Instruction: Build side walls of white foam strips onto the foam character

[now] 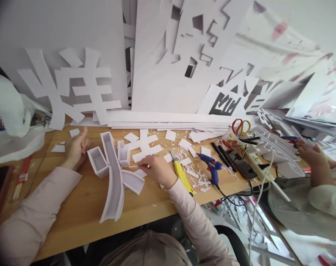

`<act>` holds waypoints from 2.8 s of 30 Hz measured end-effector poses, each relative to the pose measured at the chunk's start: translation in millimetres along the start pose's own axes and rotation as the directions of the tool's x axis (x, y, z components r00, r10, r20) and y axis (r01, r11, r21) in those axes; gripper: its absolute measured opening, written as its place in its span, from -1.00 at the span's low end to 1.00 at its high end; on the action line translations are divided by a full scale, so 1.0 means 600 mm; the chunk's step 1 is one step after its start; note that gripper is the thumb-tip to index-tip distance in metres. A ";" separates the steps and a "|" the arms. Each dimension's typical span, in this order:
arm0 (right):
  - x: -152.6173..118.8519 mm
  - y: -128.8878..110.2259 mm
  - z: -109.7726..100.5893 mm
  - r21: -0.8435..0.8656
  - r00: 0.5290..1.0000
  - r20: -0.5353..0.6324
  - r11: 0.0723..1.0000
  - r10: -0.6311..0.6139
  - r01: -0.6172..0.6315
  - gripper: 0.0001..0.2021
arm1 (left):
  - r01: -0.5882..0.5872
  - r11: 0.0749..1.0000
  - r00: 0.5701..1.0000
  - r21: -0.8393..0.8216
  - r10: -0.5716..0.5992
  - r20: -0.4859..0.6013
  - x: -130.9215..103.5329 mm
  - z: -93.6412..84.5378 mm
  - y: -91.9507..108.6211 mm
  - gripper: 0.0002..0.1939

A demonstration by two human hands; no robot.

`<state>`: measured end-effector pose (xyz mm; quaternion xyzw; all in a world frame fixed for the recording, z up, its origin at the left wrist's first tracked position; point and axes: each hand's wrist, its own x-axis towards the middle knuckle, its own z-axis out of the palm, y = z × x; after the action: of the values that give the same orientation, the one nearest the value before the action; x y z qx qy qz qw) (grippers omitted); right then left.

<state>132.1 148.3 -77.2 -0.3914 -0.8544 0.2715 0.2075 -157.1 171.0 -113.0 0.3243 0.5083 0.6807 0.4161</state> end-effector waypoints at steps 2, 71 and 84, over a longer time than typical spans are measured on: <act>0.000 0.003 0.008 0.057 1.000 -0.006 0.998 0.002 -0.001 -0.83 | 0.002 0.999 1.000 -0.033 -0.002 -0.003 0.005 -0.001 -0.004 -0.38; -0.004 -0.041 0.017 0.380 0.922 -0.373 0.924 0.103 0.051 -0.85 | 0.111 0.991 0.990 -0.077 -0.103 0.097 0.012 -0.007 0.000 -0.73; -0.074 -0.030 -0.022 0.241 0.934 -0.337 0.970 0.115 -0.033 -0.91 | 0.064 0.994 0.992 -0.088 -0.053 0.113 0.025 -0.014 0.017 -0.52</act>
<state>156.6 107.5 -62.2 -0.4385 -0.7511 0.3034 0.3893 -173.1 179.4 -105.2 0.3272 0.4621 0.6716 0.4779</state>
